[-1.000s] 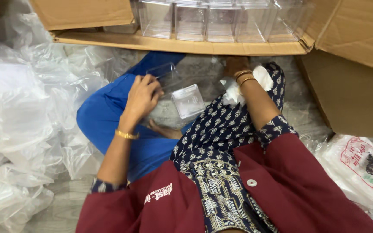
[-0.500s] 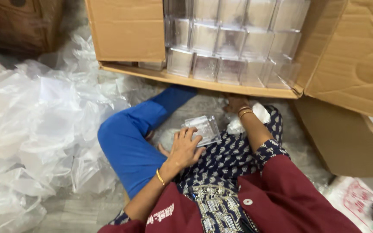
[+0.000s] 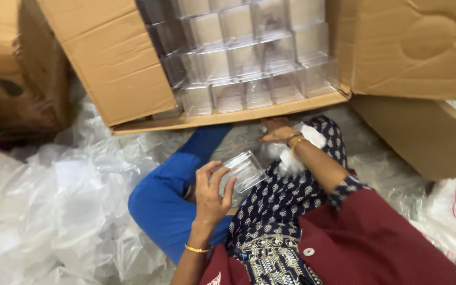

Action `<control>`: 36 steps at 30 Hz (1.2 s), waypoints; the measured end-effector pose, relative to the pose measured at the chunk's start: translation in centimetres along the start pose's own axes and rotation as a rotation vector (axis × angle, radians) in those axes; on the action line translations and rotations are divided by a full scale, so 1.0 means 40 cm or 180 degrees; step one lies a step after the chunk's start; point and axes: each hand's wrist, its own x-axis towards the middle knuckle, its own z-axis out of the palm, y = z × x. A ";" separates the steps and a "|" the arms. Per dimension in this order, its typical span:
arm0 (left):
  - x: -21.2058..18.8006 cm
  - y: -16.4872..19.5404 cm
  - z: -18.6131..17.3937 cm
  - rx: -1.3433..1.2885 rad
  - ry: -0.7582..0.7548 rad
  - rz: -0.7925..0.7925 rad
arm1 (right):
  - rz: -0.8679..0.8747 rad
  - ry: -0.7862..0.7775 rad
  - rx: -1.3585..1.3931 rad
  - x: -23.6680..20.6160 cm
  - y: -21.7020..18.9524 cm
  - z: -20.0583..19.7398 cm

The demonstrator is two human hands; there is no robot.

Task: The person sits on the floor and repeatedly takes small clear plastic containers from a cardboard box, places them into a white plastic bag, and then puts the bag back into the box. The person handles the containers and bags by hand.

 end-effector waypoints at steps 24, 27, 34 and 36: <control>0.068 0.075 -0.019 -0.1027 -0.0872 -0.0370 | -0.3433 0.1590 0.2343 -0.844 -0.118 -0.254; 0.033 0.052 -0.038 -0.0889 -0.0564 -0.0424 | -0.4510 0.1153 0.2531 -0.912 -0.144 -0.283; 0.013 0.060 -0.054 -0.0876 -0.0327 -0.0243 | -0.2919 0.2223 0.1456 -0.904 -0.098 -0.288; 0.013 0.064 -0.059 -0.0860 -0.0270 -0.0426 | -0.0910 0.2978 0.0264 -0.843 -0.068 -0.241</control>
